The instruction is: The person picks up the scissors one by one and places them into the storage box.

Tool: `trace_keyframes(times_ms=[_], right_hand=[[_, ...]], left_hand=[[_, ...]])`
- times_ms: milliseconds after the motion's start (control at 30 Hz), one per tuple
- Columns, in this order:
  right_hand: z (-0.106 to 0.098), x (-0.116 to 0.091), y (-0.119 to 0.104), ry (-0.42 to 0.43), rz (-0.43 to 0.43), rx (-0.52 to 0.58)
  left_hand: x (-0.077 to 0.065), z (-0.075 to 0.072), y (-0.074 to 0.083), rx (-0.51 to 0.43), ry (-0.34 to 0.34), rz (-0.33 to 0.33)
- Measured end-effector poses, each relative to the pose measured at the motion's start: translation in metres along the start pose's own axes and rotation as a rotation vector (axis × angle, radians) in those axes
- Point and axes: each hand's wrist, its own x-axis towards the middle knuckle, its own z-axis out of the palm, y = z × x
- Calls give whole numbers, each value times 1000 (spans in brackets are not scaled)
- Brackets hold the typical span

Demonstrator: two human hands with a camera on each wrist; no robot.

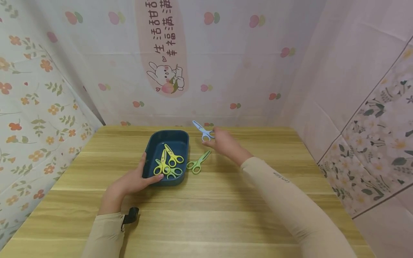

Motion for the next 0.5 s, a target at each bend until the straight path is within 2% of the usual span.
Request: trace_keyframes(times_ms=[167, 500], right_hand=[[1, -2, -14, -11, -12, 32], [4, -4, -31, 7, -62, 15]], left_hand=[[0, 1, -1, -8, 2, 1], [0, 0, 0, -6, 6, 3]])
